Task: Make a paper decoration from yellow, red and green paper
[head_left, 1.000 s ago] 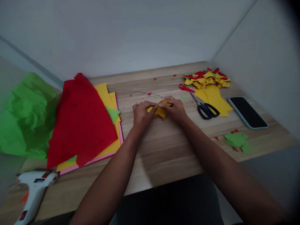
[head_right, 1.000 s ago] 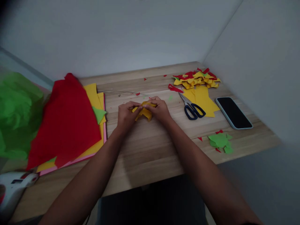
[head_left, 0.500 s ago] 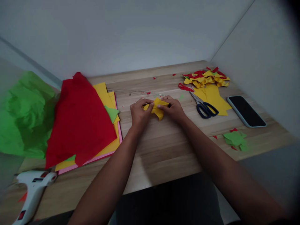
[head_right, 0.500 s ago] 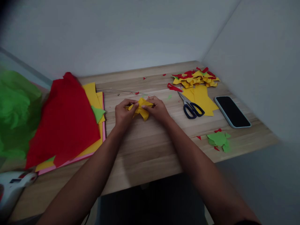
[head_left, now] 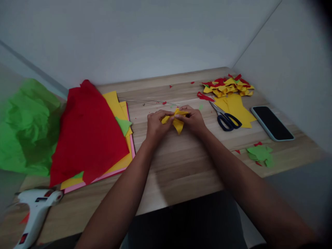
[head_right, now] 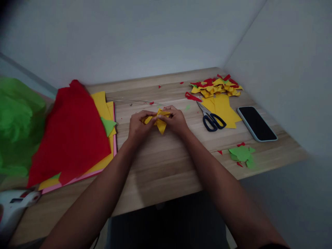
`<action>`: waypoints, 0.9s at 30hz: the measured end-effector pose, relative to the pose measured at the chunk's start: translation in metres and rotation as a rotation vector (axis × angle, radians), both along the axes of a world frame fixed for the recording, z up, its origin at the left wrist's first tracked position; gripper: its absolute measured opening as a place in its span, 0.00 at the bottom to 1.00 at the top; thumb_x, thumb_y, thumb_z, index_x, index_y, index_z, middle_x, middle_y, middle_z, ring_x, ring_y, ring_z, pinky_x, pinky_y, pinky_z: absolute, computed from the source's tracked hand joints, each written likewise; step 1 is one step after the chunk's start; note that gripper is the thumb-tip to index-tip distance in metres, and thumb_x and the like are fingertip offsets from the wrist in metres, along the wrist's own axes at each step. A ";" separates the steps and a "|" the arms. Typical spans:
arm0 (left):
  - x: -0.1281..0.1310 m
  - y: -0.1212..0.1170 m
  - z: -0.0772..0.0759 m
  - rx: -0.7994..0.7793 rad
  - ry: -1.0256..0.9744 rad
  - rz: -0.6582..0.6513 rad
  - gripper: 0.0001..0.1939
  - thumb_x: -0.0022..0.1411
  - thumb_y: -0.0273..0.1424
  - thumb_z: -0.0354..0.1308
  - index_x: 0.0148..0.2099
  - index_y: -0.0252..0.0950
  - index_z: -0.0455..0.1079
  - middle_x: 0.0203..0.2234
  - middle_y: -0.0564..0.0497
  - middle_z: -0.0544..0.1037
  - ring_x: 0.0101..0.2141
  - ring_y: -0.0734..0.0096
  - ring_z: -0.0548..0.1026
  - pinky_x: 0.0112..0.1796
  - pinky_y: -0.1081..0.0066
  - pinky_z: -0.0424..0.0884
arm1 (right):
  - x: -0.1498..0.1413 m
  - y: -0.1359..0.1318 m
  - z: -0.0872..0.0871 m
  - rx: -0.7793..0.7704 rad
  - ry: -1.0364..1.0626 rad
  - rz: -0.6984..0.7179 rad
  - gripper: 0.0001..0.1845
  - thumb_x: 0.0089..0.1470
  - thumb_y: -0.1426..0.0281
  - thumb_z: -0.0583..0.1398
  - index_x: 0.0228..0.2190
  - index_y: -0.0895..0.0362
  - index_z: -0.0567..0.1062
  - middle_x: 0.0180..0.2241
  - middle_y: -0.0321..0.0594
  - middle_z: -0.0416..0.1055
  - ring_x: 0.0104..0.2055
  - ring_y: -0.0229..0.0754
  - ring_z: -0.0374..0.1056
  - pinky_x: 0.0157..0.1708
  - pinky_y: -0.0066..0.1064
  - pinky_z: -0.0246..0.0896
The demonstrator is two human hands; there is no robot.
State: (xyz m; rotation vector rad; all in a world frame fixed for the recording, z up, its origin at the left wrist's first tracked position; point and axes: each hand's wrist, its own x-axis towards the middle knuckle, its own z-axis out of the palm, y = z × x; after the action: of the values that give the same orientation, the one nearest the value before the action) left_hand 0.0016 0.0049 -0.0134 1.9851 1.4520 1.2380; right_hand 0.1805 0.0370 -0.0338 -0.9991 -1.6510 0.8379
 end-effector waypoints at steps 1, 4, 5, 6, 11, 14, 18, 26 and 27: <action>0.000 -0.001 0.000 0.004 0.025 -0.006 0.07 0.58 0.33 0.64 0.41 0.41 0.77 0.39 0.50 0.83 0.42 0.63 0.79 0.49 0.61 0.67 | 0.000 0.000 0.000 -0.013 0.013 -0.004 0.11 0.48 0.59 0.67 0.28 0.54 0.81 0.35 0.40 0.74 0.41 0.44 0.71 0.43 0.37 0.67; 0.000 -0.002 0.000 0.001 0.122 0.011 0.11 0.56 0.34 0.66 0.44 0.44 0.76 0.41 0.52 0.83 0.44 0.61 0.78 0.53 0.58 0.60 | 0.001 0.000 0.001 -0.035 0.041 0.013 0.11 0.48 0.59 0.67 0.27 0.53 0.82 0.36 0.39 0.75 0.41 0.44 0.71 0.45 0.36 0.67; 0.000 -0.002 -0.001 -0.002 0.143 0.030 0.12 0.56 0.35 0.67 0.44 0.44 0.75 0.41 0.53 0.83 0.43 0.61 0.78 0.54 0.57 0.59 | 0.001 0.000 0.001 -0.037 0.044 0.030 0.11 0.49 0.58 0.66 0.26 0.53 0.82 0.36 0.39 0.75 0.42 0.44 0.71 0.46 0.36 0.66; 0.000 -0.002 -0.001 -0.003 0.155 0.048 0.12 0.57 0.35 0.66 0.44 0.45 0.75 0.41 0.53 0.83 0.43 0.61 0.78 0.55 0.57 0.57 | 0.001 0.000 0.002 -0.037 0.042 0.049 0.12 0.50 0.58 0.65 0.26 0.53 0.82 0.36 0.39 0.76 0.43 0.44 0.71 0.48 0.37 0.65; -0.002 -0.001 -0.003 -0.015 0.129 0.081 0.09 0.59 0.37 0.65 0.42 0.45 0.76 0.39 0.54 0.83 0.40 0.62 0.78 0.54 0.56 0.55 | 0.000 -0.002 0.003 0.003 -0.005 0.064 0.13 0.51 0.56 0.64 0.30 0.53 0.82 0.37 0.41 0.76 0.45 0.45 0.70 0.50 0.39 0.64; -0.003 0.001 -0.005 -0.038 0.122 0.085 0.08 0.59 0.38 0.65 0.41 0.46 0.77 0.38 0.53 0.83 0.41 0.61 0.78 0.55 0.55 0.54 | -0.001 -0.003 0.002 0.037 -0.016 -0.004 0.10 0.49 0.59 0.66 0.30 0.53 0.81 0.36 0.41 0.74 0.42 0.45 0.70 0.45 0.38 0.66; -0.004 0.002 -0.007 -0.036 0.100 0.091 0.08 0.59 0.38 0.65 0.42 0.46 0.77 0.40 0.54 0.83 0.41 0.62 0.78 0.55 0.55 0.54 | 0.000 -0.002 0.003 0.023 0.013 -0.030 0.08 0.51 0.61 0.65 0.29 0.53 0.81 0.36 0.41 0.74 0.43 0.45 0.70 0.43 0.37 0.66; 0.001 -0.001 -0.005 -0.044 0.159 0.064 0.10 0.57 0.37 0.66 0.42 0.46 0.77 0.39 0.53 0.83 0.41 0.60 0.78 0.55 0.54 0.54 | 0.002 -0.003 0.006 -0.083 0.051 0.012 0.10 0.51 0.60 0.65 0.29 0.52 0.82 0.41 0.40 0.75 0.45 0.43 0.70 0.45 0.35 0.66; 0.002 -0.001 -0.005 -0.044 0.156 0.065 0.10 0.57 0.37 0.66 0.42 0.47 0.77 0.39 0.53 0.83 0.41 0.60 0.78 0.55 0.54 0.54 | 0.001 -0.003 0.006 -0.094 0.062 0.014 0.10 0.50 0.60 0.65 0.29 0.52 0.82 0.41 0.40 0.75 0.45 0.44 0.70 0.45 0.36 0.66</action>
State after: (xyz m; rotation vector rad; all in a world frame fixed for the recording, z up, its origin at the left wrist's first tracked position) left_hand 0.0034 0.0035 -0.0182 2.0590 1.6154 1.0883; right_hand 0.1819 0.0341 -0.0281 -1.0174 -1.5792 0.9541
